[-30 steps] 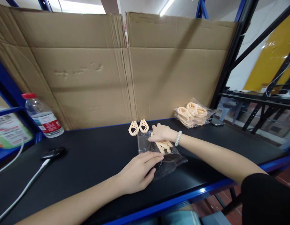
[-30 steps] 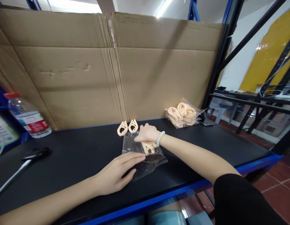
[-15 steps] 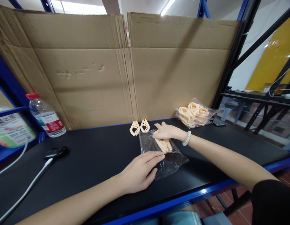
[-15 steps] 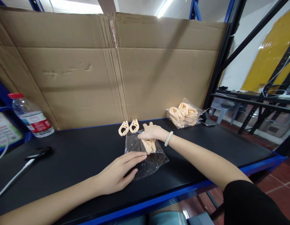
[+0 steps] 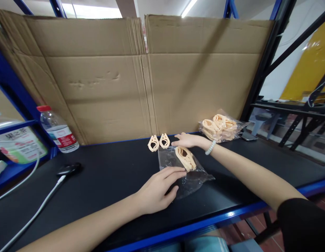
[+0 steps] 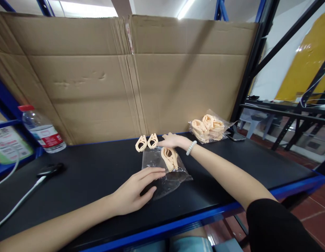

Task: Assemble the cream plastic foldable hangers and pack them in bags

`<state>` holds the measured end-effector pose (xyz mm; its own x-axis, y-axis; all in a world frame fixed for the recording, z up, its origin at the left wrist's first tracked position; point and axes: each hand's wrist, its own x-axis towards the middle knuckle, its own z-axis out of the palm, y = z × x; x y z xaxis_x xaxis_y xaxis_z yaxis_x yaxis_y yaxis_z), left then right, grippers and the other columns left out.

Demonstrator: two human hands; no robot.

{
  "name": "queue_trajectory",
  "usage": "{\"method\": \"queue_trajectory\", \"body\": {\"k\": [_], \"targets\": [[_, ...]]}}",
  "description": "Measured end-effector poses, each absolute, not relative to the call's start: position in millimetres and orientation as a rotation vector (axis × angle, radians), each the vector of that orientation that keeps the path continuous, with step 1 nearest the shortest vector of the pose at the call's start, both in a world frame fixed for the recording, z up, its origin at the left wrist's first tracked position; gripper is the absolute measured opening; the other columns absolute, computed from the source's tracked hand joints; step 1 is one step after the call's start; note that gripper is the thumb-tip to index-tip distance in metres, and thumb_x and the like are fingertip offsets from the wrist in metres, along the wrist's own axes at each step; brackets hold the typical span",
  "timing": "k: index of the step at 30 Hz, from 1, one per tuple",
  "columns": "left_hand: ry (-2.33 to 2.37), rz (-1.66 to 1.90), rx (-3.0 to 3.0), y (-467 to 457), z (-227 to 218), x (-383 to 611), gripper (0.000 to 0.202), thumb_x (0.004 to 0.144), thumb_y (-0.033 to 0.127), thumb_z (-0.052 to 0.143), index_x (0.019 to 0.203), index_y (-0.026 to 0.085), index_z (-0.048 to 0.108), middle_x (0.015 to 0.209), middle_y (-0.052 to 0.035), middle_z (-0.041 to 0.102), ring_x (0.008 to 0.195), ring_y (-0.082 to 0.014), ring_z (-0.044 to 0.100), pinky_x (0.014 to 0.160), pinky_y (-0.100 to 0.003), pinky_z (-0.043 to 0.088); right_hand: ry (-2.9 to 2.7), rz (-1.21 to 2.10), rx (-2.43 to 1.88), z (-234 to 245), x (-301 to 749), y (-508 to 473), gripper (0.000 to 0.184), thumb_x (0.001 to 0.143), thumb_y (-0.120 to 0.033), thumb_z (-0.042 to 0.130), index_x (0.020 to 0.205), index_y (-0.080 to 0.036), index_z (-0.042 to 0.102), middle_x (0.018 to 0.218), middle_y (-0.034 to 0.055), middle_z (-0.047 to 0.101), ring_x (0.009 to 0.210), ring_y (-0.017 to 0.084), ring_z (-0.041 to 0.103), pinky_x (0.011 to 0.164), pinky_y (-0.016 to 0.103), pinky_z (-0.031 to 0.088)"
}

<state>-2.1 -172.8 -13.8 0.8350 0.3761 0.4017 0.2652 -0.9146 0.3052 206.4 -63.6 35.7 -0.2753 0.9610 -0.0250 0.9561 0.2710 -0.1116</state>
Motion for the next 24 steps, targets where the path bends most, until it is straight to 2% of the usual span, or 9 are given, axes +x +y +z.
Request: {"method": "queue_trajectory", "body": {"k": [2,3,5,7,10,15,17,20,24], "targets": [[0.528,0.737,2.745,-173,-11,-3,0.040,0.086,0.010,0.047,0.125,0.021,0.047,0.130,-0.0070,0.054,0.118,-0.0182,0.051,0.103,-0.034,0.043,-2.569,0.104,-1.743,37,210,-43,0.047,0.090,-0.033,0.046,0.132,-0.013,0.054,0.128,0.0179,0.058,0.114,0.031,0.057,0.093,0.038,0.044],[0.565,0.754,2.738,-173,-9,-4,0.036,0.085,0.011,0.048,0.119,0.021,0.048,0.124,-0.0068,0.056,0.113,-0.0189,0.052,0.099,-0.035,0.044,-2.612,0.059,-1.676,36,209,-33,0.047,0.088,-0.024,0.048,0.134,-0.015,0.052,0.131,0.0165,0.056,0.117,0.030,0.055,0.095,0.038,0.043],[0.662,0.745,2.751,-174,-5,-5,0.028,0.080,0.013,0.054,0.107,0.020,0.050,0.110,-0.0063,0.057,0.101,-0.0209,0.053,0.090,-0.036,0.047,-2.688,-0.039,-1.530,31,205,-17,0.057,0.083,-0.009,0.051,0.138,-0.021,0.047,0.139,0.0131,0.049,0.123,0.029,0.049,0.098,0.039,0.041],[0.762,0.700,2.781,-175,-1,-7,0.025,0.074,0.015,0.057,0.097,0.020,0.048,0.100,-0.0055,0.055,0.091,-0.0219,0.052,0.081,-0.037,0.046,-2.749,-0.122,-1.393,26,197,-5,0.065,0.080,-0.003,0.051,0.140,-0.027,0.044,0.144,0.0111,0.041,0.127,0.028,0.044,0.100,0.041,0.039],[0.865,0.614,2.819,-175,2,-9,0.025,0.069,0.016,0.057,0.090,0.021,0.043,0.094,-0.0038,0.053,0.082,-0.0209,0.049,0.073,-0.035,0.043,-2.820,-0.199,-1.267,21,185,6,0.063,0.081,-0.004,0.053,0.138,-0.029,0.046,0.145,0.0121,0.038,0.125,0.029,0.043,0.099,0.044,0.039],[0.949,0.595,2.855,-174,-3,-10,0.024,0.067,0.015,0.051,0.086,0.022,0.038,0.086,-0.0014,0.051,0.074,-0.0187,0.047,0.067,-0.032,0.040,-2.861,-0.239,-1.252,21,186,16,0.042,0.082,-0.011,0.054,0.122,-0.021,0.061,0.135,0.0133,0.048,0.118,0.028,0.047,0.097,0.041,0.038],[0.938,0.627,2.849,-173,-6,-10,0.023,0.067,0.014,0.050,0.084,0.022,0.037,0.082,-0.0005,0.051,0.072,-0.0182,0.047,0.064,-0.030,0.039,-2.852,-0.227,-1.298,22,195,17,0.040,0.077,-0.011,0.057,0.115,-0.017,0.065,0.126,0.0146,0.055,0.115,0.028,0.049,0.094,0.039,0.039],[0.898,0.665,2.825,-172,-10,-10,0.021,0.069,0.013,0.050,0.081,0.023,0.036,0.077,0.0009,0.051,0.068,-0.0171,0.049,0.059,-0.027,0.038,-2.851,-0.137,-1.386,24,214,16,0.042,0.066,-0.011,0.063,0.108,-0.012,0.069,0.103,0.0127,0.068,0.097,0.026,0.059,0.083,0.032,0.043],[0.875,0.708,2.801,-170,-12,-11,0.020,0.070,0.010,0.049,0.081,0.022,0.038,0.074,0.0021,0.051,0.066,-0.0156,0.050,0.059,-0.026,0.039,-2.800,0.019,-1.447,25,247,4,0.041,0.065,-0.013,0.060,0.105,-0.012,0.071,0.087,0.0065,0.072,0.075,0.019,0.062,0.069,0.026,0.043]]}}
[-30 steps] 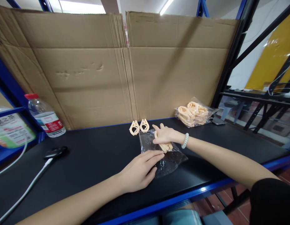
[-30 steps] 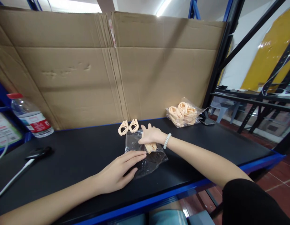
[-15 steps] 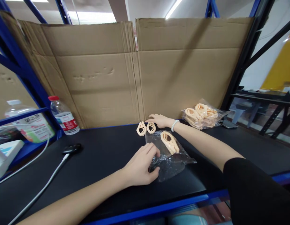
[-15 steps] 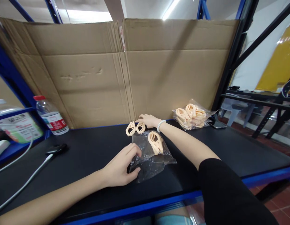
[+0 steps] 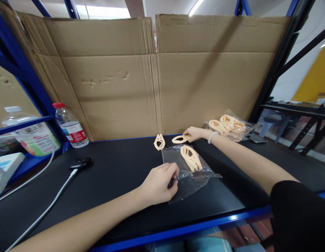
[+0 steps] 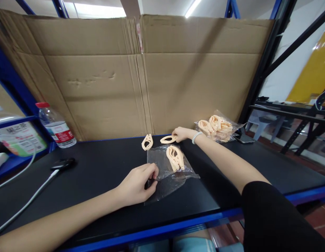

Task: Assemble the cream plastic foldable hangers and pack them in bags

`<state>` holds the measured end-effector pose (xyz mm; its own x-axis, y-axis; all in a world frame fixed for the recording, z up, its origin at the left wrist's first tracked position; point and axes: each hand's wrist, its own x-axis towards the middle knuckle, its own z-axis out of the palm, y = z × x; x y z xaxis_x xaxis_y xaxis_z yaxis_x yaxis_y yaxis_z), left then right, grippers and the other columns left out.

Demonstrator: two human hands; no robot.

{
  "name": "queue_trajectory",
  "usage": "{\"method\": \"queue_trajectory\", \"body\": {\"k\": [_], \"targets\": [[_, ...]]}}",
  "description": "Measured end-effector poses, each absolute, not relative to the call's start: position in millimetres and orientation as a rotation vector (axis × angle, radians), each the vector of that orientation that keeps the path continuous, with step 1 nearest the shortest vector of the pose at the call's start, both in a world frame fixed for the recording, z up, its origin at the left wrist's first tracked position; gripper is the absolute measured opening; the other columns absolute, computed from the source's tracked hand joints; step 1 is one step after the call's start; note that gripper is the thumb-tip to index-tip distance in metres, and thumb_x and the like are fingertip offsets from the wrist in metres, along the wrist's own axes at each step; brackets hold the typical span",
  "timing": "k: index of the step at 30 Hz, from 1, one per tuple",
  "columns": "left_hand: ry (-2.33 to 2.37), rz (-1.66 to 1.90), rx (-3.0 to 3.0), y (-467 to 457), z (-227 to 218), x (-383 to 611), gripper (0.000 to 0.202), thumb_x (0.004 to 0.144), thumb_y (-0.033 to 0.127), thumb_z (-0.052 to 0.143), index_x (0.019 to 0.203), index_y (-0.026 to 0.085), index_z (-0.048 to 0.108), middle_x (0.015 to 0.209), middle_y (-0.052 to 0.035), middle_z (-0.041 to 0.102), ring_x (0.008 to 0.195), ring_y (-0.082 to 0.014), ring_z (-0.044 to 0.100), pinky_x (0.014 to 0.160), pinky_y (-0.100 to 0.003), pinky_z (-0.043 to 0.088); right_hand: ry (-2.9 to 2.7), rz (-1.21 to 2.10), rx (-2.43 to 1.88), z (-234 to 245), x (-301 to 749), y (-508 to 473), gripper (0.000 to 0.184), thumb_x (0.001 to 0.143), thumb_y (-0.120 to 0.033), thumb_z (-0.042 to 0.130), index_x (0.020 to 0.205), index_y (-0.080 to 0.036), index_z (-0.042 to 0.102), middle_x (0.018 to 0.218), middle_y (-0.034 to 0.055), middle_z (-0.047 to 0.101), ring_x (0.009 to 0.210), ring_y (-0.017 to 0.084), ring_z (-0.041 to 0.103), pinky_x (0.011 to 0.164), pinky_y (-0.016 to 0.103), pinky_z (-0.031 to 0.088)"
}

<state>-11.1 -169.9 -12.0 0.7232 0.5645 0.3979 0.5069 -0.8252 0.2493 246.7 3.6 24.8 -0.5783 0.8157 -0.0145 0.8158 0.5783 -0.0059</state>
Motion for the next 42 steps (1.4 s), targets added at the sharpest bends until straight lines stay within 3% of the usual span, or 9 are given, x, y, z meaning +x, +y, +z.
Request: {"method": "queue_trajectory", "body": {"k": [4,9,12,16,20,24,30,35,42], "targets": [[0.819,0.742,2.781,-169,-12,-11,0.020,0.071,0.008,0.049,0.081,0.022,0.040,0.071,0.0030,0.052,0.063,-0.0140,0.051,0.057,-0.024,0.039,2.847,-0.093,1.517,23,276,-23,0.040,0.071,-0.016,0.057,0.109,-0.012,0.070,0.088,0.0050,0.072,0.073,0.017,0.062,0.067,0.025,0.044],[0.770,0.791,2.802,-169,-13,-11,0.017,0.074,0.007,0.046,0.080,0.022,0.040,0.070,0.0029,0.051,0.061,-0.0132,0.050,0.056,-0.023,0.038,2.986,-0.050,1.641,17,305,-63,0.035,0.088,-0.028,0.048,0.111,-0.010,0.068,0.111,0.0131,0.064,0.094,0.020,0.061,0.084,0.030,0.045],[0.730,0.855,2.814,-170,-14,-11,0.015,0.075,0.007,0.044,0.079,0.022,0.041,0.069,0.0026,0.051,0.060,-0.0131,0.049,0.056,-0.023,0.038,3.133,0.046,1.825,16,316,-87,0.034,0.093,-0.033,0.044,0.102,-0.014,0.070,0.101,0.0109,0.067,0.093,0.021,0.061,0.085,0.033,0.047],[0.712,0.943,2.790,-170,-16,-10,0.012,0.078,0.009,0.044,0.079,0.021,0.043,0.069,0.0023,0.051,0.059,-0.0124,0.047,0.055,-0.023,0.038,3.347,0.387,2.048,27,313,-126,0.025,0.091,-0.035,0.052,0.094,-0.016,0.068,0.088,0.0086,0.070,0.079,0.020,0.063,0.070,0.033,0.050],[0.726,1.010,2.761,-169,-19,-11,0.011,0.080,0.010,0.044,0.079,0.020,0.045,0.068,0.0023,0.050,0.058,-0.0116,0.046,0.055,-0.023,0.038,3.534,0.763,1.911,45,286,-188,0.013,0.088,-0.034,0.061,0.087,-0.021,0.064,0.079,0.0039,0.068,0.067,0.017,0.062,0.059,0.029,0.048],[0.720,1.043,2.747,-168,-19,-11,0.011,0.081,0.009,0.045,0.079,0.020,0.045,0.069,0.0021,0.050,0.058,-0.0112,0.046,0.055,-0.022,0.039,3.614,0.795,1.392,46,253,-250,0.002,0.088,-0.023,0.062,0.090,-0.023,0.061,0.075,0.0002,0.066,0.067,0.014,0.061,0.060,0.025,0.049],[0.708,1.049,2.724,-170,-18,-9,0.010,0.083,0.010,0.045,0.079,0.020,0.045,0.069,0.0022,0.050,0.058,-0.0109,0.046,0.055,-0.022,0.039,3.457,0.877,0.856,18,224,-268,0.028,0.091,-0.008,0.039,0.079,-0.016,0.063,0.073,0.0061,0.063,0.059,0.016,0.052,0.050,0.030,0.041],[0.694,1.071,2.729,-171,-16,-8,0.010,0.083,0.011,0.044,0.077,0.020,0.045,0.068,0.0021,0.050,0.057,-0.0108,0.045,0.054,-0.022,0.038,3.309,1.154,0.750,-1,209,-248,0.023,0.087,-0.011,0.047,0.069,-0.018,0.059,0.065,0.0024,0.055,0.054,0.015,0.049,0.045,0.030,0.031],[0.668,1.061,2.730,-171,-17,-9,0.010,0.085,0.012,0.044,0.079,0.020,0.045,0.069,0.0013,0.049,0.058,-0.0117,0.044,0.054,-0.023,0.038,3.164,1.265,0.908,-12,191,-233,0.022,0.087,-0.006,0.045,0.080,-0.011,0.066,0.073,0.0088,0.062,0.060,0.017,0.055,0.051,0.032,0.045]]}}
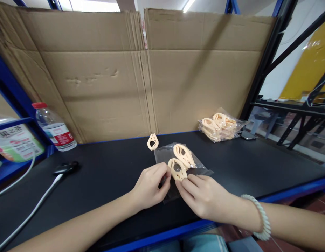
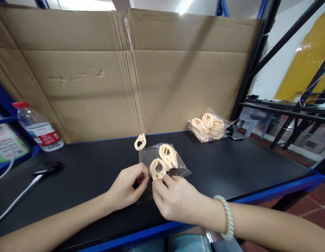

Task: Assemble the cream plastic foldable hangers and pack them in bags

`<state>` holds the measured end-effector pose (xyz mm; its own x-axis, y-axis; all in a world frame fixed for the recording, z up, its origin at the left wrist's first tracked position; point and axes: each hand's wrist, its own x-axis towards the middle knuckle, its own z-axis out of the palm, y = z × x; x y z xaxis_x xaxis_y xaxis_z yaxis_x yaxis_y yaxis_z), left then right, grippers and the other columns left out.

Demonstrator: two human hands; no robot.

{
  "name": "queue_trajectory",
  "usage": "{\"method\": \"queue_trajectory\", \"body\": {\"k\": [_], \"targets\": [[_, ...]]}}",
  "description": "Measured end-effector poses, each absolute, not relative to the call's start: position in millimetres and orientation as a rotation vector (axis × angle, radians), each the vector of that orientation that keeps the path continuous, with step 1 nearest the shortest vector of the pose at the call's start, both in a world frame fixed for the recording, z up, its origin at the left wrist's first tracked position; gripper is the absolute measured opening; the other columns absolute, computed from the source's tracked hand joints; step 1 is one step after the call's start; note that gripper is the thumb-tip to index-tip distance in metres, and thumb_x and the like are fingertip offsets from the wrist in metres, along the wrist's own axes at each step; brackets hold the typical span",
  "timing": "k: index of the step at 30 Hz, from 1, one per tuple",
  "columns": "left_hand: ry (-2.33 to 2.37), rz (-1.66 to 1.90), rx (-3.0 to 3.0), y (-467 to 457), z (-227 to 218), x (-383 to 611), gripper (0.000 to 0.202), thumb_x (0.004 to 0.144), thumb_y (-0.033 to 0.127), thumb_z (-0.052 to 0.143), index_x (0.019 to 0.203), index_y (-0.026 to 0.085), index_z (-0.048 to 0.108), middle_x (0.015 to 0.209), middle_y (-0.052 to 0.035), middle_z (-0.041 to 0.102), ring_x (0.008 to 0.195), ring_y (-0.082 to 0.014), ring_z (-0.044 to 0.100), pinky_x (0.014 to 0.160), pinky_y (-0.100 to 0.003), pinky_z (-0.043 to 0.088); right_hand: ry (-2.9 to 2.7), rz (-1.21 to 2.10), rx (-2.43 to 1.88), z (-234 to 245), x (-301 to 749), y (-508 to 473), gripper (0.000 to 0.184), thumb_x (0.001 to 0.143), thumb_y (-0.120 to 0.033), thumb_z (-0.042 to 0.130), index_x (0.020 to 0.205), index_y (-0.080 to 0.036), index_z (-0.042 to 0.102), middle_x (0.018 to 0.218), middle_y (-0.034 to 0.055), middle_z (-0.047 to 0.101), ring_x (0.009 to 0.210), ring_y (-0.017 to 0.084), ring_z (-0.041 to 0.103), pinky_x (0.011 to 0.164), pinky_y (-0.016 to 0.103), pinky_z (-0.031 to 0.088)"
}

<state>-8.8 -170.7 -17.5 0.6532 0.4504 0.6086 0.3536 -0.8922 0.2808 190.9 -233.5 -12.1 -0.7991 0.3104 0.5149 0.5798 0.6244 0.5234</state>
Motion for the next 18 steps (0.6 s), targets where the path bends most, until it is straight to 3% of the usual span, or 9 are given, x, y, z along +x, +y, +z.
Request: {"method": "queue_trajectory", "body": {"k": [12,18], "targets": [[0.640,1.030,2.748,-169,-20,-9,0.012,0.086,0.010,0.043,0.080,0.020,0.042,0.069,0.0019,0.047,0.059,-0.0123,0.043,0.055,-0.023,0.036,-2.481,-1.014,-0.826,-24,185,-215,0.025,0.085,-0.003,0.049,0.102,0.001,0.066,0.075,0.0134,0.067,0.062,0.021,0.061,0.053,0.033,0.054],[0.636,1.011,2.733,-168,-20,-9,0.012,0.085,0.010,0.044,0.080,0.020,0.042,0.069,0.0022,0.047,0.059,-0.0119,0.043,0.055,-0.022,0.035,-2.446,-0.930,-0.834,-29,183,-220,0.026,0.086,-0.006,0.047,0.106,-0.002,0.065,0.095,0.0182,0.070,0.087,0.025,0.065,0.072,0.035,0.056]]}}
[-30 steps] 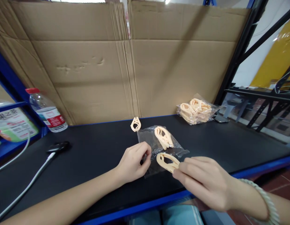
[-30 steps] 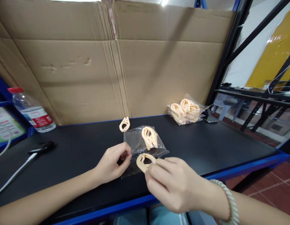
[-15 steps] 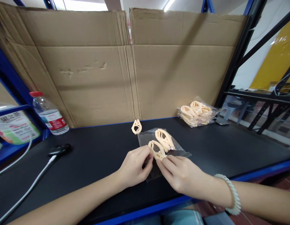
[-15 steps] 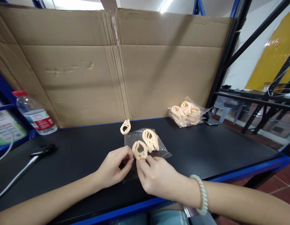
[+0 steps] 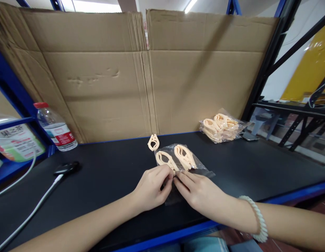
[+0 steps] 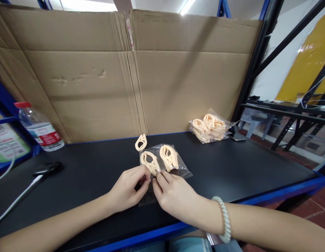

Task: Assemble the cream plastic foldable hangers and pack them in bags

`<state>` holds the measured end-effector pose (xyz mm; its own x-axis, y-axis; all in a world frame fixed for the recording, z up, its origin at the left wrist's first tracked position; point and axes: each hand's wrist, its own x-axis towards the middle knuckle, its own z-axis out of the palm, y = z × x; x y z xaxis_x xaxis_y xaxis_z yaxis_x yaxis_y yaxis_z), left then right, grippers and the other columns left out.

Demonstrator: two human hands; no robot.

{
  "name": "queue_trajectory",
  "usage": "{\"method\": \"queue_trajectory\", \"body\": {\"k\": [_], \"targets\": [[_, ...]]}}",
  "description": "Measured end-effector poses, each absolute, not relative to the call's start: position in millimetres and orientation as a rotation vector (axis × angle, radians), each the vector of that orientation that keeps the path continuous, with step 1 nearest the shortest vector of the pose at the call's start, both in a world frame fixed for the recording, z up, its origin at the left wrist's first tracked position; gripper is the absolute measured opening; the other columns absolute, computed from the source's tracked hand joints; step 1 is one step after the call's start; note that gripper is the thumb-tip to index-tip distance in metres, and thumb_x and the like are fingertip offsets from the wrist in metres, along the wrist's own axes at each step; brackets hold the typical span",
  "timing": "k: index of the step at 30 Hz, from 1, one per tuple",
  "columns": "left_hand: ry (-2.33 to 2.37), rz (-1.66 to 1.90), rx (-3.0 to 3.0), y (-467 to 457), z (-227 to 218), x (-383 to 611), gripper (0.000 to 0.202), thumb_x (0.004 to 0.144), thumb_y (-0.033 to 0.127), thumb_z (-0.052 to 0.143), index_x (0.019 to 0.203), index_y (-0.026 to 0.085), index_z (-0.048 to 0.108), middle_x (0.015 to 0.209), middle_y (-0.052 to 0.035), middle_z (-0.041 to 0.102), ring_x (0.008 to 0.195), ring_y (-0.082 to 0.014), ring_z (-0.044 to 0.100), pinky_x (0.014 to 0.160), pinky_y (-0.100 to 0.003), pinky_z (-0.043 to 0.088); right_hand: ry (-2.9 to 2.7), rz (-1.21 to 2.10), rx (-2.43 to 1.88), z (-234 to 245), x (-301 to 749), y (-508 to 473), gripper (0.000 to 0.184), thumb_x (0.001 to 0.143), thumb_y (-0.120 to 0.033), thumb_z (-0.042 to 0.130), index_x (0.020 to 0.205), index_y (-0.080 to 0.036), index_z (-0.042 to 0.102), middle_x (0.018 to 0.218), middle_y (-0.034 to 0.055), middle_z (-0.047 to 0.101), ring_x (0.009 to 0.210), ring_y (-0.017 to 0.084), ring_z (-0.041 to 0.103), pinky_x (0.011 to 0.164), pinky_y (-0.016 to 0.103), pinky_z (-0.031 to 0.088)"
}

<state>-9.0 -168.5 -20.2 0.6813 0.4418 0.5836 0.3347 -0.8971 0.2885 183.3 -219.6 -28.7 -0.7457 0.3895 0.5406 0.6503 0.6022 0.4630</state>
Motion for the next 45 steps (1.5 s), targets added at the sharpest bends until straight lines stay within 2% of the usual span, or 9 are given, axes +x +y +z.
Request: {"method": "queue_trajectory", "body": {"k": [6,8,11,15,21,27,31,38,45], "targets": [[0.669,0.963,2.735,-168,-21,-9,0.016,0.078,0.005,0.046,0.081,0.021,0.042,0.070,0.0030,0.047,0.060,-0.0120,0.043,0.056,-0.022,0.035,-2.404,-0.600,-0.784,10,199,-213,0.023,0.084,-0.007,0.043,0.074,-0.015,0.062,0.065,0.0043,0.061,0.058,0.016,0.054,0.055,0.028,0.044],[0.665,0.954,2.748,-168,-21,-9,0.017,0.076,0.004,0.046,0.079,0.021,0.042,0.069,0.0032,0.047,0.060,-0.0121,0.043,0.056,-0.023,0.035,-2.388,-0.532,-0.902,28,202,-189,0.021,0.084,-0.009,0.045,0.075,-0.015,0.062,0.068,0.0041,0.062,0.061,0.016,0.055,0.057,0.028,0.043],[0.673,0.933,2.772,-170,-19,-9,0.017,0.076,0.005,0.045,0.079,0.021,0.042,0.070,0.0029,0.049,0.060,-0.0124,0.044,0.056,-0.023,0.035,-2.515,-0.448,-0.882,42,199,-133,0.022,0.084,-0.006,0.047,0.094,-0.015,0.065,0.085,0.0061,0.067,0.084,0.019,0.059,0.072,0.029,0.047],[0.675,0.882,2.806,-172,-18,-9,0.015,0.078,0.006,0.044,0.079,0.021,0.041,0.071,0.0022,0.050,0.062,-0.0131,0.046,0.057,-0.023,0.035,-2.734,-0.409,-0.777,36,180,-57,0.049,0.080,0.005,0.046,0.125,-0.015,0.055,0.118,0.0113,0.064,0.105,0.021,0.055,0.087,0.035,0.046],[0.660,0.880,2.845,-173,-16,-8,0.014,0.078,0.007,0.043,0.079,0.021,0.040,0.071,0.0019,0.050,0.062,-0.0138,0.046,0.056,-0.024,0.035,-2.889,-0.274,-0.776,15,143,5,0.060,0.081,0.004,0.049,0.138,-0.012,0.043,0.143,0.0144,0.047,0.126,0.023,0.045,0.096,0.035,0.044],[0.651,0.885,2.845,-172,-17,-9,0.015,0.076,0.007,0.043,0.079,0.022,0.039,0.072,0.0018,0.051,0.062,-0.0140,0.046,0.057,-0.024,0.035,-2.894,-0.218,-0.840,8,142,24,0.043,0.081,-0.002,0.053,0.122,-0.009,0.059,0.117,0.0188,0.063,0.108,0.027,0.058,0.087,0.037,0.047],[0.668,0.856,2.848,-171,-18,-10,0.016,0.076,0.007,0.044,0.080,0.022,0.040,0.073,0.0018,0.051,0.063,-0.0141,0.047,0.057,-0.024,0.036,-2.865,-0.157,-0.838,12,165,18,0.032,0.078,-0.006,0.059,0.109,-0.012,0.066,0.098,0.0122,0.067,0.092,0.023,0.062,0.082,0.035,0.048],[0.659,0.841,2.846,-170,-18,-9,0.015,0.077,0.007,0.044,0.079,0.022,0.040,0.073,0.0013,0.052,0.064,-0.0143,0.047,0.058,-0.024,0.037,-2.571,-0.138,-0.896,30,218,-40,0.028,0.095,-0.014,0.040,0.108,-0.009,0.064,0.101,0.0134,0.060,0.092,0.018,0.059,0.085,0.032,0.048],[0.663,0.895,2.801,-171,-15,-9,0.014,0.078,0.007,0.043,0.080,0.021,0.042,0.072,0.0015,0.052,0.062,-0.0132,0.046,0.057,-0.023,0.037,-2.032,-0.185,-0.836,57,256,-165,0.012,0.088,-0.022,0.060,0.100,-0.019,0.060,0.085,0.0037,0.064,0.071,0.015,0.062,0.062,0.026,0.052]]}}
